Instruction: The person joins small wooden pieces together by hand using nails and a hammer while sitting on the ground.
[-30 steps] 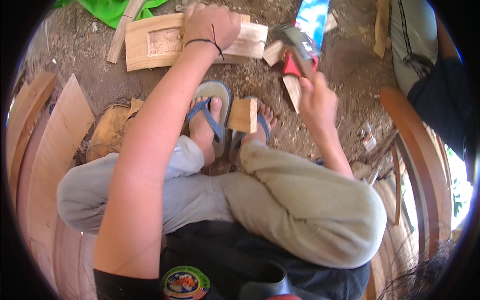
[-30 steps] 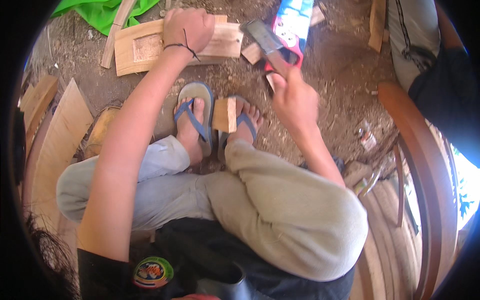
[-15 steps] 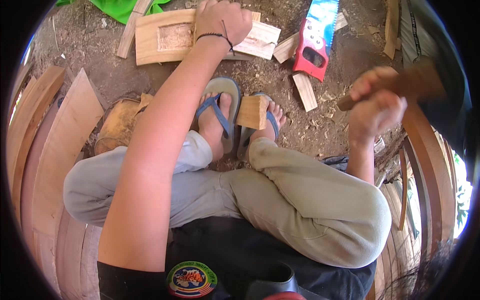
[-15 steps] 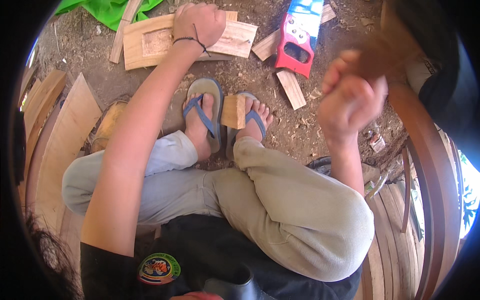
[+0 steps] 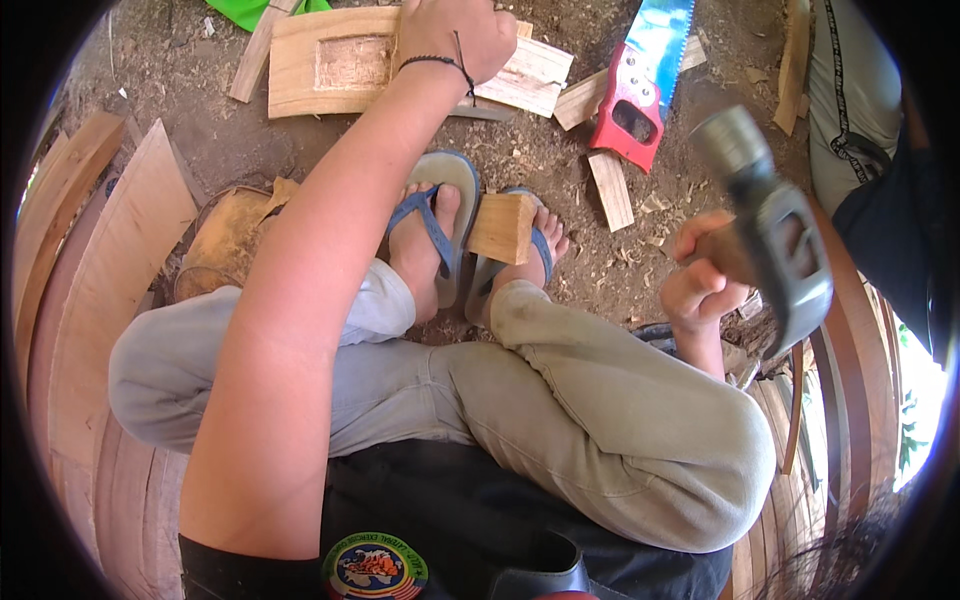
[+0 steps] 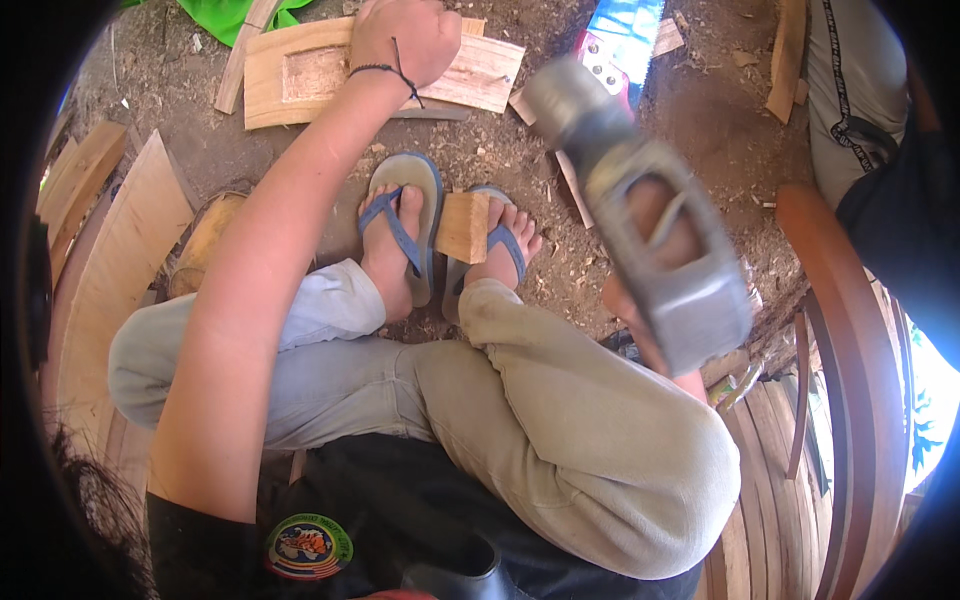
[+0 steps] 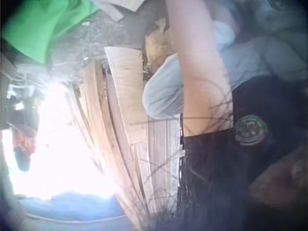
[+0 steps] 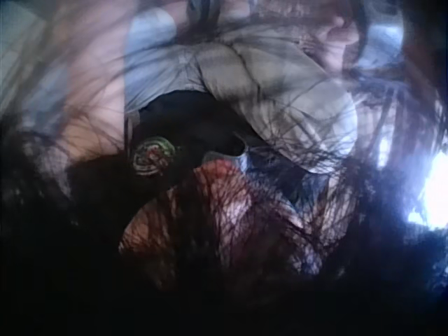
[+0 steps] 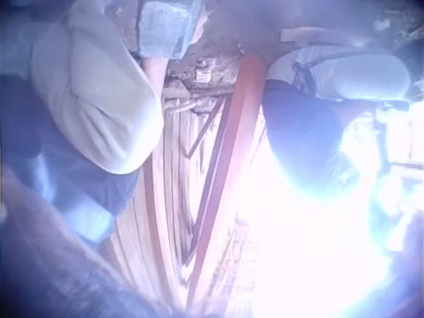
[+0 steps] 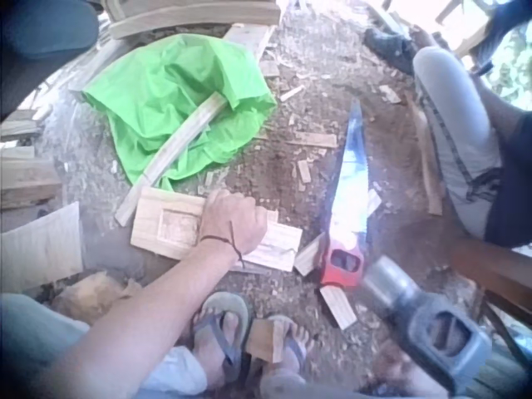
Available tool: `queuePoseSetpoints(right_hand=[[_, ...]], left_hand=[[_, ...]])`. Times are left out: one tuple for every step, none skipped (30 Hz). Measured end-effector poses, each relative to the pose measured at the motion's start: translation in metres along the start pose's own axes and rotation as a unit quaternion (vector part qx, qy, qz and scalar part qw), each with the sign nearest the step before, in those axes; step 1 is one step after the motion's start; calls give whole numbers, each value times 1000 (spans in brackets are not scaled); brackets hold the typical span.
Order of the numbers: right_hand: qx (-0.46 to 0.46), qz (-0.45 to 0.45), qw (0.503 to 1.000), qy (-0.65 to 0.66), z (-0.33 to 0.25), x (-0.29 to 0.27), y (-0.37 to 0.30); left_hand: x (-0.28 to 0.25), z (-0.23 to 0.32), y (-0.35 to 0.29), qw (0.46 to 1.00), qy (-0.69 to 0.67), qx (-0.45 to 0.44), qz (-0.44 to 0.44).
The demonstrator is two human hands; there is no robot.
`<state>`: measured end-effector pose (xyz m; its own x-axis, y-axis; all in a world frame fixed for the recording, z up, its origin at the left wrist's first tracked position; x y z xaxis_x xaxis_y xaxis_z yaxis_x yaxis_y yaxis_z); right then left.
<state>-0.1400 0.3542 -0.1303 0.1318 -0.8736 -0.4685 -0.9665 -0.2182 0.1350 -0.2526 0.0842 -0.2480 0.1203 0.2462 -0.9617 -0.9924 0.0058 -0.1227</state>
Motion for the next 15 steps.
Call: queuePoseSetpoints(right_hand=[[23, 32, 999, 24, 1, -1, -1], [-3, 20, 998, -58, 14, 7, -5], [-49, -28, 986, -157, 21, 14, -4], [-106, -67, 962, -243, 27, 24, 4], [88, -138, 937, -309, 49, 37, -2], [152, -142, 929, -306, 57, 29, 1], [216, -151, 917, -301, 65, 22, 3], [126, -88, 957, -248, 48, 13, 17], [35, -22, 981, -189, 26, 3, 32], [11, -10, 1000, -7, 11, -4, 39], [-15, 3, 984, 175, -3, -11, 44], [-9, -12, 980, 200, -4, -10, 42], [-1, -28, 974, 225, -6, -8, 39], [40, -70, 992, 95, 7, 7, 25], [81, -102, 991, -44, 22, 19, 10]], left_hand=[[-1, 3, -2, 1000, 0, 2, -10], [-7, 5, 1, 1000, -2, 1, -15], [-9, 6, 1, 1000, -4, 0, -19], [-9, 7, 2, 1000, 2, 2, -19], [-7, 7, 2, 1000, 7, 3, -19], [-6, 8, 3, 1000, 13, 6, -20], [-6, 6, 5, 1000, 6, -2, -21], [-8, 4, 4, 1000, -1, -10, -26], [-9, 2, 0, 999, -7, -17, -32], [-10, 3, 2, 1000, -6, -13, -23], [-11, 4, 4, 1000, -4, -10, -15], [-12, 4, 5, 1000, -2, -7, -6], [-10, 4, 3, 1000, -2, -6, -15], [-7, 3, -1, 1000, -1, -6, -24], [-7, 7, 5, 1000, -4, 5, -29]])
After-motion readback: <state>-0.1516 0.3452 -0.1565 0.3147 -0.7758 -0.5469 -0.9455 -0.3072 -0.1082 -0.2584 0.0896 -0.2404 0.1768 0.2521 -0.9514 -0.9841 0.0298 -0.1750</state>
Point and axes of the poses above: each hand's wrist, its own y-axis towards the middle knuckle, its own x-axis out of the palm, z = x × y, the point moved 4 cm from there along y, towards the middle knuckle
